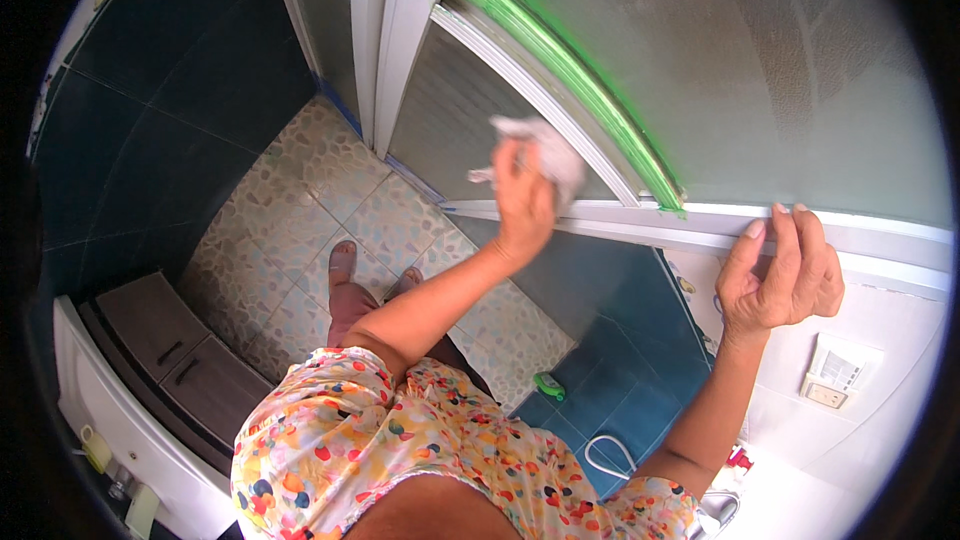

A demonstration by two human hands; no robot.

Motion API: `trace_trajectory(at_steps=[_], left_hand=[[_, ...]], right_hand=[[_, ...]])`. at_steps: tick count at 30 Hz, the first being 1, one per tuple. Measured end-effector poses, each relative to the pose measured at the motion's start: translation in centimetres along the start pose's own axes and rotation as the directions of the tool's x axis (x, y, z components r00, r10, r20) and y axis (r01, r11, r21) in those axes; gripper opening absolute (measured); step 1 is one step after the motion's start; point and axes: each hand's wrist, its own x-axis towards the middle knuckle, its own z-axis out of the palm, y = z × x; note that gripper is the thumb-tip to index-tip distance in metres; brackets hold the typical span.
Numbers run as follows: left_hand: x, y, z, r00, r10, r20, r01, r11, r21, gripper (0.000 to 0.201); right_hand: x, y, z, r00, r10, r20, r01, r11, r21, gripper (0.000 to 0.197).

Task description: The person wipes the shower door, sink area, and tiled walls with a cloth. They move around the bathroom to reach different surfaces, including the shower frame and wall tiles near the shower head.

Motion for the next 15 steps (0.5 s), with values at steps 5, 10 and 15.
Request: trace_trajectory(at_steps=[5,10,15], left_hand=[[-2.5,-0.4,-0.5,0.92,0.13,0.371,-0.085,0.987,-0.134,0.042],[-7.5,-8.4,-3.7,0.874,-0.036,0.484,-0.023,0.993,0.115,0.045],[-10.0,-14.3,-6.6,0.763,-0.395,0.512,0.223,0.904,0.365,0.046]], right_hand=[[-0.3,0.1,0.0,1.0,-0.011,0.021,0.012,0.999,-0.031,0.017],[-0.4,0.1,0.0,1.0,-0.006,0.009,0.006,1.0,-0.019,0.018],[-0.3,0.5,0.3,0.999,-0.036,-0.033,0.035,0.999,-0.039,0.018]])
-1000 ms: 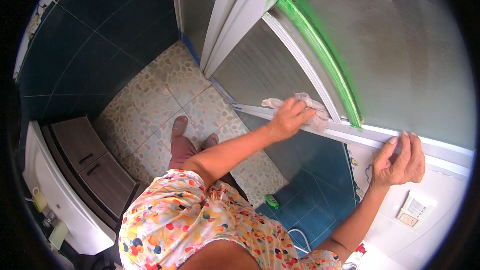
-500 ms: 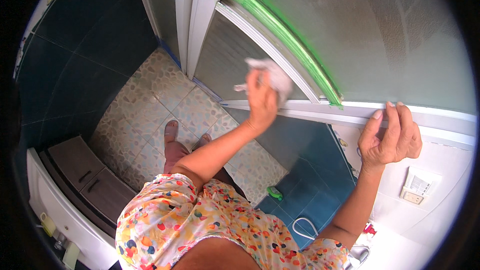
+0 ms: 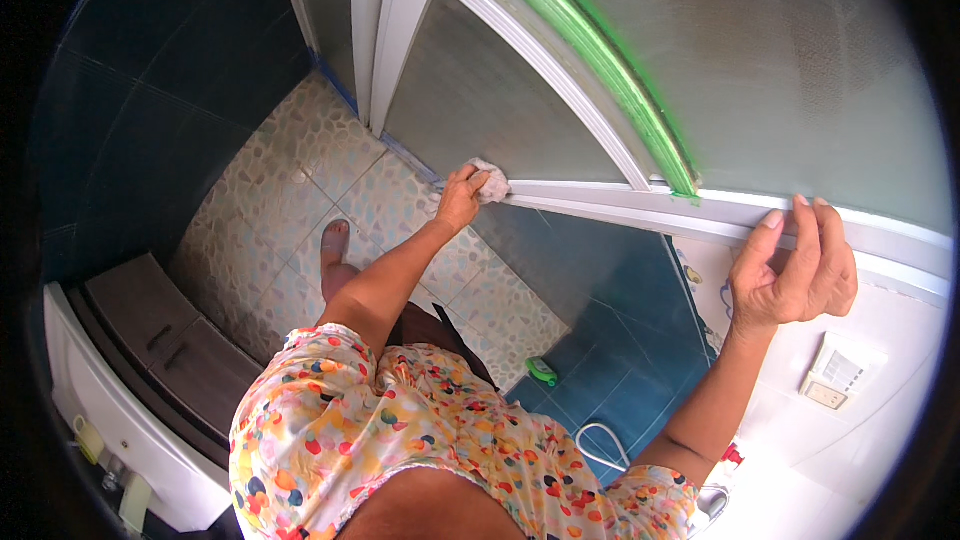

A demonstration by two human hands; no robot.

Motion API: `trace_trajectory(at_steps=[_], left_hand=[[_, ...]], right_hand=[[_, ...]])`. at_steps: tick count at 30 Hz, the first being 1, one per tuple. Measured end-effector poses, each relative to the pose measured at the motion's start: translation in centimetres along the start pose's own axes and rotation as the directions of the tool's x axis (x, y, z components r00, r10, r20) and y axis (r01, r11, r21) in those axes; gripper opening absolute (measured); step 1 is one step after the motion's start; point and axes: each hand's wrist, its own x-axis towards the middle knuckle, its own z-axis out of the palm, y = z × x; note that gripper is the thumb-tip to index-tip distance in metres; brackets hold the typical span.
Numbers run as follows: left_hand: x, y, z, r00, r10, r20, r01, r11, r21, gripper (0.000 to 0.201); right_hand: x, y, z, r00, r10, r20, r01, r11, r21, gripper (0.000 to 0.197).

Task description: The person wipes the shower door, sink area, and tiled walls with a cloth. They move around the bathroom to reach different surfaces, including the shower frame and wall tiles near the shower head.

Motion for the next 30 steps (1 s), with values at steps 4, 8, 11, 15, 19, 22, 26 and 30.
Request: trace_trajectory(at_steps=[4,8,11,15,19,22,26,30], left_hand=[[-0.1,6.1,-1.3,0.997,0.001,-0.082,-0.029,0.937,-0.349,0.046],[1.1,18.2,-4.1,0.94,0.263,-0.215,-0.339,0.761,-0.554,0.044],[1.4,22.4,-4.1,0.901,0.369,-0.228,-0.434,0.75,-0.499,0.042],[0.0,18.1,-1.0,0.898,0.365,-0.244,-0.434,0.826,-0.361,0.041],[-0.8,14.7,-0.5,0.947,0.028,-0.32,-0.234,0.743,-0.628,0.044],[0.7,18.2,-3.1,0.918,0.12,-0.378,-0.344,0.716,-0.607,0.042],[2.6,20.9,-3.2,0.85,0.29,-0.441,-0.476,0.781,-0.404,0.046],[2.1,16.2,0.0,0.835,0.37,-0.408,-0.466,0.869,-0.167,0.038]], right_hand=[[-0.6,-0.1,-0.4,1.0,0.022,0.018,-0.022,1.0,-0.021,0.017],[-0.7,0.0,0.2,1.0,0.006,-0.006,-0.006,1.0,0.011,0.016],[-0.7,0.4,0.2,1.0,-0.03,0.006,0.03,0.999,0.032,0.014],[-0.5,1.3,0.2,0.992,-0.125,-0.004,0.125,0.992,-0.036,0.013],[-1.1,1.0,0.5,0.998,-0.066,-0.002,0.066,0.998,-0.019,0.014],[-1.7,1.6,0.6,0.998,-0.059,0.021,0.059,0.998,-0.021,0.014],[-1.5,0.8,0.5,0.999,0.003,0.054,0.001,0.997,-0.071,0.015],[-1.8,1.3,0.5,0.996,-0.038,0.083,0.043,0.997,-0.067,0.014]])
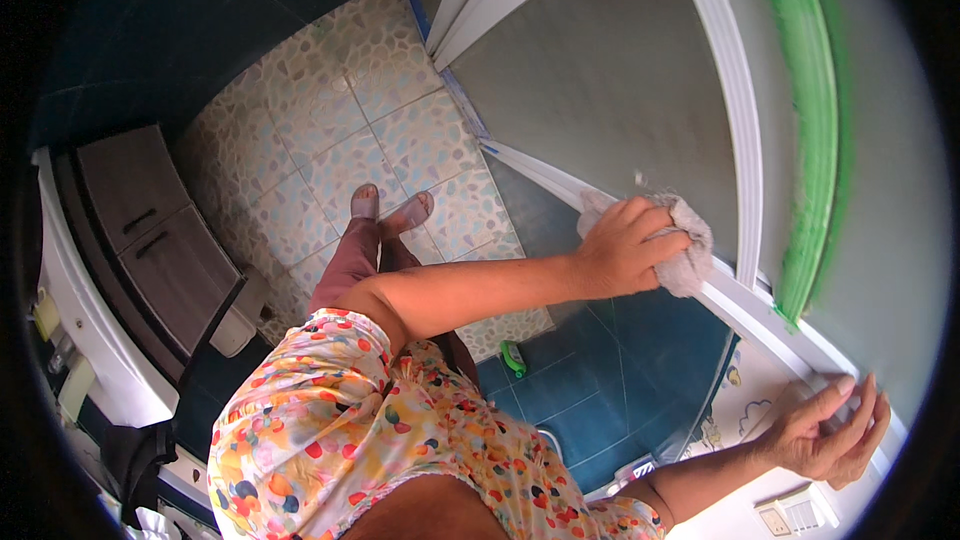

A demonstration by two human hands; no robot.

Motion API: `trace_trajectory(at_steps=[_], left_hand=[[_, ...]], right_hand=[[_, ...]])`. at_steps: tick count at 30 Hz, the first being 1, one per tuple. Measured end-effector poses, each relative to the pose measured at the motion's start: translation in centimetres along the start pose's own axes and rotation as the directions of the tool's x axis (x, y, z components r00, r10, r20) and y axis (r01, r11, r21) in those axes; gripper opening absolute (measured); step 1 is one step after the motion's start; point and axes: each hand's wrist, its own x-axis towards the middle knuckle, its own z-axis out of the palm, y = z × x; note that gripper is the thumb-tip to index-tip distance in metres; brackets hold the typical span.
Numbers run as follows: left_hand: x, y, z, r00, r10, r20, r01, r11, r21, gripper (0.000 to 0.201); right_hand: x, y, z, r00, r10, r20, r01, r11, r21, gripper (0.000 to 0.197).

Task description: The person wipes the shower door, sink area, and tiled walls with a cloth. They move around the bathroom to reach different surfaces, including the shower frame and wall tiles near the shower head.

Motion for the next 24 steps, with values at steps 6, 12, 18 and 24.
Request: trace_trajectory(at_steps=[6,12,18,24], left_hand=[[-8.2,-10.2,-2.9,0.957,-0.241,0.162,0.22,0.966,0.135,0.041],[-16.8,-22.3,-6.3,0.7,-0.695,0.166,0.625,0.708,0.329,0.032],[-15.3,-17.7,-9.4,0.676,-0.706,0.211,0.726,0.687,-0.022,0.03],[-14.8,-13.6,-8.8,0.642,-0.735,0.219,0.752,0.659,0.005,0.029]], right_hand=[[-0.3,1.6,-0.6,0.998,-0.029,0.053,0.028,0.999,0.02,0.02],[0.4,1.4,-0.2,0.996,-0.084,0.016,0.083,0.996,0.045,0.026],[-0.1,1.5,-0.7,0.996,-0.081,0.033,0.08,0.997,0.012,0.027],[-5.9,-6.9,0.3,0.982,0.038,-0.184,0.046,0.901,0.432,0.041]])
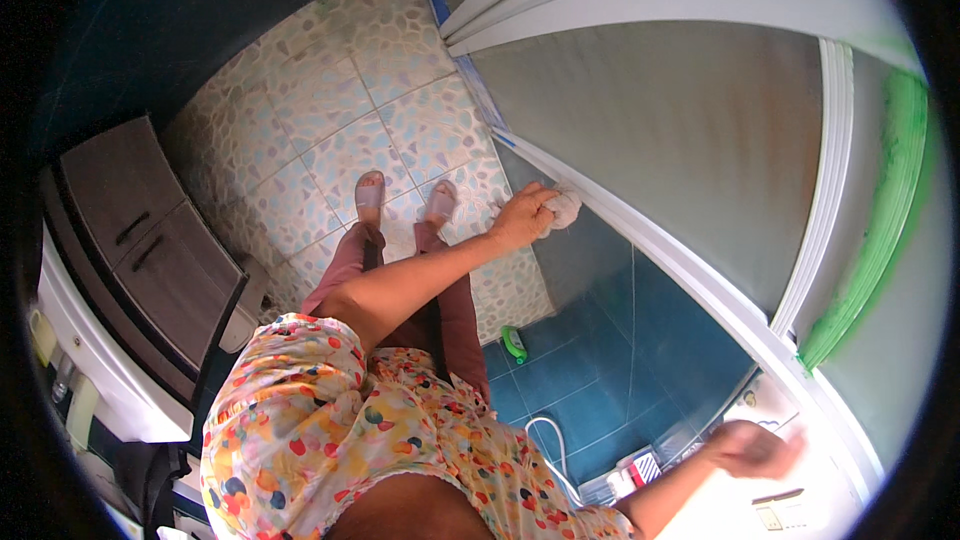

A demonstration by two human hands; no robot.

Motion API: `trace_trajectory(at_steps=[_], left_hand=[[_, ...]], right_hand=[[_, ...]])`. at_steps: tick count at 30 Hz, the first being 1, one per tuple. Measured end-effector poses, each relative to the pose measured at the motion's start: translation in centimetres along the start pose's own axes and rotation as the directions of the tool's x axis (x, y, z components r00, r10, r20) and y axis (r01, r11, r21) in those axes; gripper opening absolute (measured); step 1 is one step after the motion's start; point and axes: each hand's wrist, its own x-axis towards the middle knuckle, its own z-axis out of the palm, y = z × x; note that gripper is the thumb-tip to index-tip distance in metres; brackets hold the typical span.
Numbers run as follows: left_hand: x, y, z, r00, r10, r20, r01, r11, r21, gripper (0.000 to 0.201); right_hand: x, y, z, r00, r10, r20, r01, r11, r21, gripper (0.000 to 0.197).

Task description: The person wipes the shower door, sink area, and tiled walls with a cloth. They move around the bathroom to reach different surfaces, including the shower frame and wall tiles near the shower head.

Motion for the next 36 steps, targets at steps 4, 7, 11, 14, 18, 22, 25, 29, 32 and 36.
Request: trace_trajectory(at_steps=[4,7,11,14,18,22,25,29,32,36], left_hand=[[-0.7,2.6,-0.2,0.994,-0.064,-0.088,0.052,0.991,-0.125,0.031],[-0.5,4.7,-0.3,0.964,0.057,-0.261,-0.114,0.971,-0.21,0.031],[0.1,8.1,2.2,0.907,0.168,-0.386,-0.268,0.937,-0.223,0.036],[0.2,8.8,4.4,0.854,0.349,-0.386,-0.415,0.904,-0.101,0.04],[2.0,4.4,9.0,0.694,0.551,-0.463,-0.566,0.815,0.123,0.033],[5.4,-5.1,9.8,0.65,0.377,-0.66,-0.364,0.917,0.165,0.023],[7.8,-15.1,10.2,0.537,0.14,-0.832,-0.144,0.987,0.073,0.026],[12.6,-29.9,8.0,0.473,-0.129,-0.871,0.183,0.982,-0.045,0.022],[14.1,-32.8,6.1,0.481,-0.274,-0.833,0.263,0.951,-0.161,0.015],[13.1,-25.7,7.7,0.453,-0.264,-0.852,0.235,0.957,-0.171,0.005]], right_hand=[[-8.0,-14.9,2.9,0.633,0.045,0.773,-0.514,0.77,0.377,0.033],[-18.1,-22.6,6.0,0.225,-0.175,0.959,-0.827,0.486,0.283,0.041],[-33.5,-27.7,9.2,0.16,-0.447,0.88,-0.858,0.378,0.348,0.052],[-34.0,-29.8,12.4,-0.022,-0.482,0.876,-0.862,0.453,0.228,0.056],[-35.1,-31.6,14.5,-0.12,-0.472,0.874,-0.784,0.585,0.208,0.063],[-39.3,-32.0,13.8,-0.242,-0.408,0.88,-0.646,0.745,0.168,0.069],[-43.7,-31.2,14.4,-0.209,-0.4,0.892,-0.657,0.733,0.175,0.073],[-37.2,-31.2,17.9,-0.502,-0.363,0.785,-0.55,0.834,0.033,0.073],[-37.3,-30.8,18.2,-0.466,-0.331,0.82,-0.539,0.842,0.034,0.071],[-37.5,-30.7,18.1,-0.484,-0.333,0.809,-0.534,0.845,0.029,0.07]])
